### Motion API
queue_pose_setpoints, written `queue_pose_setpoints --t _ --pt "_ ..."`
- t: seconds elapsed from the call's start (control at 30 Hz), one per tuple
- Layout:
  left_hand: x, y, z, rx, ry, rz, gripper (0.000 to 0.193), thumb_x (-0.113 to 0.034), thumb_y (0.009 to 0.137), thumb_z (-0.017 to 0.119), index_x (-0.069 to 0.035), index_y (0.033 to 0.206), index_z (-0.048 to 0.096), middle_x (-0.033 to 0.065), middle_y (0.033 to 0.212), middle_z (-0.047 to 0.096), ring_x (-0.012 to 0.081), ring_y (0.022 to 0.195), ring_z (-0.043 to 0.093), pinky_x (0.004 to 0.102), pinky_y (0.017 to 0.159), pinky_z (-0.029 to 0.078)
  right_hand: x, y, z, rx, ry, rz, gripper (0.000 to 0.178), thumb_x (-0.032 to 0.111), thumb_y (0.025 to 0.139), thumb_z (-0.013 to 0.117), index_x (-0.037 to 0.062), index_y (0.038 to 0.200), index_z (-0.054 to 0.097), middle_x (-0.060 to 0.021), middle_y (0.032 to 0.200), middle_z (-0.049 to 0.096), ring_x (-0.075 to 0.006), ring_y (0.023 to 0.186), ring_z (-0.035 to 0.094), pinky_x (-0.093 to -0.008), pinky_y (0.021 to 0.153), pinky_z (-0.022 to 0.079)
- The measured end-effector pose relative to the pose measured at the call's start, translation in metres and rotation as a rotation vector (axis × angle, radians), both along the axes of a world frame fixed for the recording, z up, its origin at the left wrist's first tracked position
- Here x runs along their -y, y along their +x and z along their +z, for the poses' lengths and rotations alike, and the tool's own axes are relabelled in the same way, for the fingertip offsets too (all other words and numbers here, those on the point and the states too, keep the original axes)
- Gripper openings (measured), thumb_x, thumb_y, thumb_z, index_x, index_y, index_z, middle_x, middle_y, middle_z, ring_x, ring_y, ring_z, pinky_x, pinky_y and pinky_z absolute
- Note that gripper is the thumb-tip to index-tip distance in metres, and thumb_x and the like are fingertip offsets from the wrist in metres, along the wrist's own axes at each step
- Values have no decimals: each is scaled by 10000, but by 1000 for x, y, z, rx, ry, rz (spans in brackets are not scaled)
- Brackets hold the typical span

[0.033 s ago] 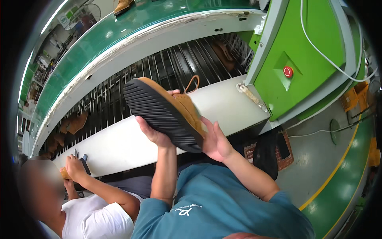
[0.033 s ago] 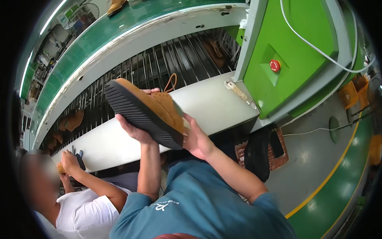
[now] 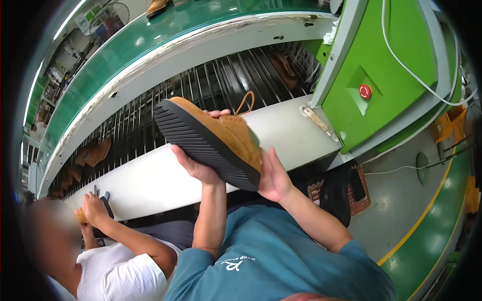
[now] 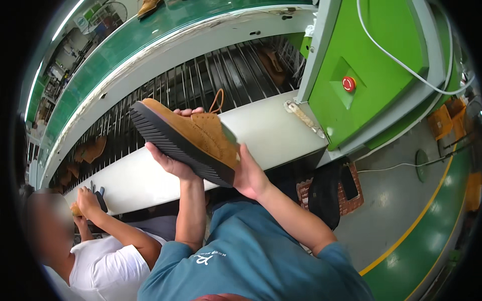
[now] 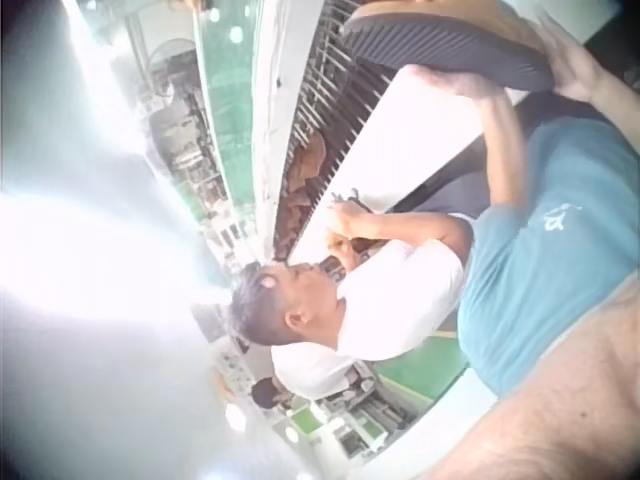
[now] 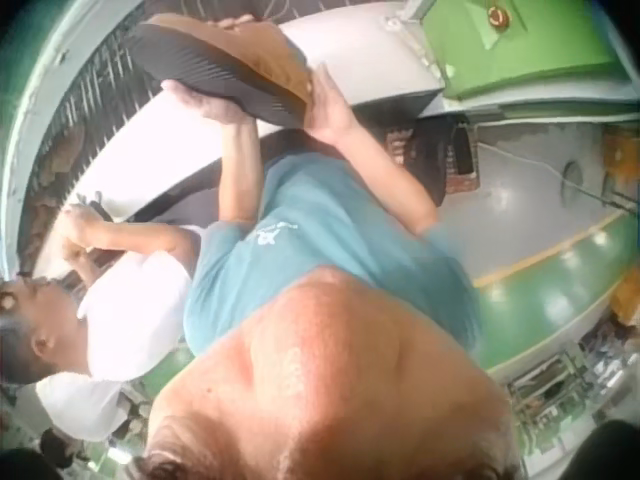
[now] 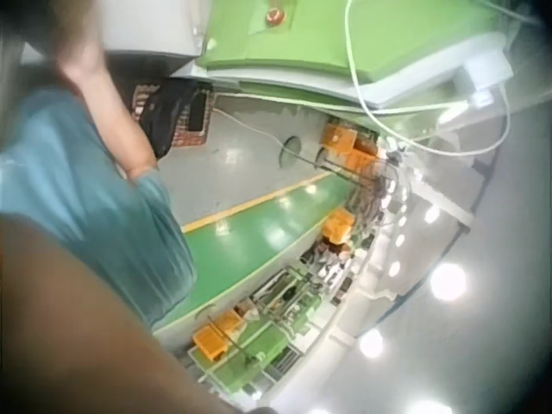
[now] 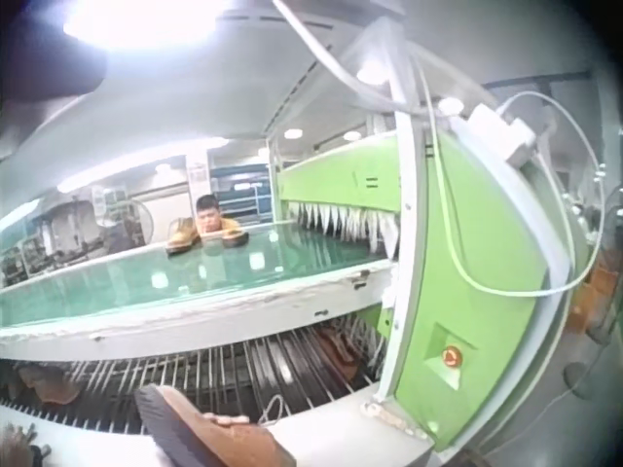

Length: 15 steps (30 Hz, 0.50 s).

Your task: The person assembles brown suede shoes by attaching soles to the uppers on a factory assembly line. They pick up a sole and a shoe, press them together, and inspect the fit before placing the finished shoe on the conveyor belt.

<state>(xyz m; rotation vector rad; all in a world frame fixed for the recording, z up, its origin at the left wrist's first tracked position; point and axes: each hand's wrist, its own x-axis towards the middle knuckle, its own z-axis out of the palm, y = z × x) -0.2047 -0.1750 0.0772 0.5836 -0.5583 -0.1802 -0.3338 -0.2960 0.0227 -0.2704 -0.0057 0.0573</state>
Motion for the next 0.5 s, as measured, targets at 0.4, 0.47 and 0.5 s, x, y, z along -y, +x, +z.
queue_pose_setpoints --t 0.4,0.47,0.5 --pt "-71 56 -80 -57 258 639 975 -613 1182 122 61 964 792 200 928 779 301 888 724 386 904 581 43 47 -11 -104 -1111 -465 602 308 977 888 -34 1370 587 -122 1209 743 -156 1094 692 -313 982 560" --pt "-76 58 -92 -49 298 670 1030 -627 1160 96 76 898 801 183 916 785 303 953 716 393 971 532 45 51 -14 -95 -1198 -456 609 318 974 890 -38 1363 586 -124 1195 749 -156 1083 698 -313 971 565" --pt "-77 62 -100 -15 327 741 1050 -649 1151 103 80 869 805 179 920 794 306 977 708 406 1006 517 44 53 -13 -88 -1241 -452 612 323 972 891 -39 1360 586 -124 1188 752 -155 1078 701 -313 966 567"
